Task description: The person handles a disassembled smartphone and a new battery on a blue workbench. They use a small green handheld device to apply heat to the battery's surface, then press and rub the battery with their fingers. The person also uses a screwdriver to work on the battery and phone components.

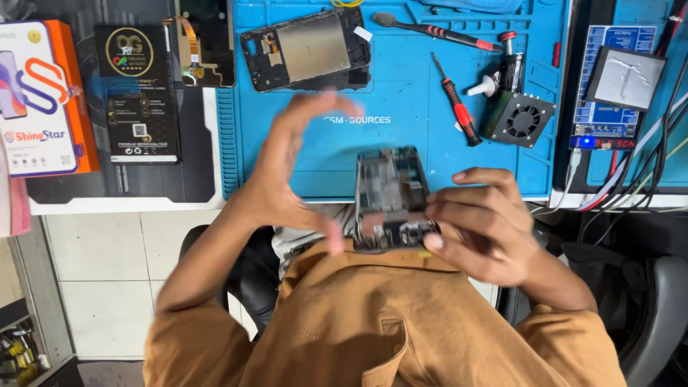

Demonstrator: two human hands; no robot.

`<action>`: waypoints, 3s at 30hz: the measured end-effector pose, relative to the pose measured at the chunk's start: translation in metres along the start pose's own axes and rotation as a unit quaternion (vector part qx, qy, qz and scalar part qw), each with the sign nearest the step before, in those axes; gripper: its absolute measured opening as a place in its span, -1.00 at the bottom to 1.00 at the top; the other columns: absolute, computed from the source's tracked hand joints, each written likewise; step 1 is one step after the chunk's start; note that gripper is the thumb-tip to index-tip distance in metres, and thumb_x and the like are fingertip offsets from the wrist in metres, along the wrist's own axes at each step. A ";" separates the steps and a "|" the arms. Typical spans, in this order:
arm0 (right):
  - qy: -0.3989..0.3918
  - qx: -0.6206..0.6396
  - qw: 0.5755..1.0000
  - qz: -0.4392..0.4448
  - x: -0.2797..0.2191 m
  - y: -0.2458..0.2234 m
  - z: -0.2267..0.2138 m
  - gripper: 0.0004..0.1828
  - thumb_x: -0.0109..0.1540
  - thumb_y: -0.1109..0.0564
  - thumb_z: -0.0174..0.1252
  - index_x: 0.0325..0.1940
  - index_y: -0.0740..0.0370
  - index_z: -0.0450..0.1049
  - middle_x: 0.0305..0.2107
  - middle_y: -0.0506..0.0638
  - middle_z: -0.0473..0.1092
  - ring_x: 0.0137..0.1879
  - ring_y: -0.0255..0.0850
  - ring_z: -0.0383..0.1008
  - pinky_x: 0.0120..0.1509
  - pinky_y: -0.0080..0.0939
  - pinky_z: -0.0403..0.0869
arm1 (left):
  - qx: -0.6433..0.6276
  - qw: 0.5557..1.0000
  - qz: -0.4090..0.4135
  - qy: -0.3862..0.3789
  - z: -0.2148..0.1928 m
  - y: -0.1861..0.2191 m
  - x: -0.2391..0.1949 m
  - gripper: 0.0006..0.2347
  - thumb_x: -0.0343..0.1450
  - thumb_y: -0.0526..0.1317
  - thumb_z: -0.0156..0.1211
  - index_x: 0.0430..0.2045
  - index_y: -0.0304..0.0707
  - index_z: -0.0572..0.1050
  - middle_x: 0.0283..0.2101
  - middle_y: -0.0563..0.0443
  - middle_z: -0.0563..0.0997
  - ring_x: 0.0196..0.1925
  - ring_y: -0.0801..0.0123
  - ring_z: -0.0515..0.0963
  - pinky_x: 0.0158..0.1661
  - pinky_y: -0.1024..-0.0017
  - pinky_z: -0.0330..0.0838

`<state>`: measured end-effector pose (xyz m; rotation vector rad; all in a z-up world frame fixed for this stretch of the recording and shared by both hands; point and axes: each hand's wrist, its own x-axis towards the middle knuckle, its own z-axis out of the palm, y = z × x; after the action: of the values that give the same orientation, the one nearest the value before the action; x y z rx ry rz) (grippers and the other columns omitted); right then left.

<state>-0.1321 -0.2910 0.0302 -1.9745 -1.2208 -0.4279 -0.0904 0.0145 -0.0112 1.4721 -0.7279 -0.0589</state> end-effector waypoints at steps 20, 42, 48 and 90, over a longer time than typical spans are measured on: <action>0.350 0.114 0.905 0.211 0.038 0.031 0.009 -0.32 0.25 0.12 0.41 0.25 0.12 0.09 0.01 0.05 0.28 0.08 -0.11 0.46 0.19 -0.04 0.54 | -0.529 0.837 -0.142 -0.009 0.084 -0.017 0.041 -0.31 0.44 0.11 0.45 0.21 -0.62 0.38 0.10 -0.30 0.59 0.14 0.10 0.64 0.29 0.15 0.53; 0.323 -0.040 0.904 0.279 0.017 0.030 0.070 0.51 0.14 0.02 0.66 0.61 -0.33 -0.54 0.57 -0.18 -0.15 0.65 -0.24 0.04 0.67 -0.21 0.16 | -0.518 0.832 -0.165 0.112 0.098 -0.033 0.029 -0.25 0.46 0.26 0.26 0.23 -0.59 0.31 0.15 -0.25 0.52 0.19 0.22 0.53 0.28 0.31 0.43; 0.313 0.036 0.910 0.271 0.026 0.029 0.081 0.51 0.20 -0.03 0.63 0.67 -0.18 -0.58 0.57 -0.04 -0.15 0.67 -0.12 -0.05 0.74 -0.13 0.08 | -0.580 0.787 -0.153 0.142 0.098 -0.049 0.025 -0.28 0.47 0.23 0.25 0.29 -0.50 0.34 0.09 -0.19 0.57 0.00 0.32 0.57 0.06 0.40 0.50; 0.190 -0.052 0.968 0.153 0.042 0.056 0.064 0.48 0.14 0.01 0.57 0.68 -0.14 -0.54 0.59 0.09 -0.21 0.67 -0.02 -0.12 0.62 0.04 0.15 | -0.666 0.723 -0.136 0.124 0.084 -0.058 0.033 -0.32 0.57 0.26 0.04 0.35 -0.43 0.32 0.13 -0.23 0.57 0.15 0.21 0.57 0.23 0.28 0.46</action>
<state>-0.0699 -0.2319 -0.0095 -2.0066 -0.6539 -0.6840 -0.0814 -0.0823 -0.0563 0.1366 -0.0870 -0.4978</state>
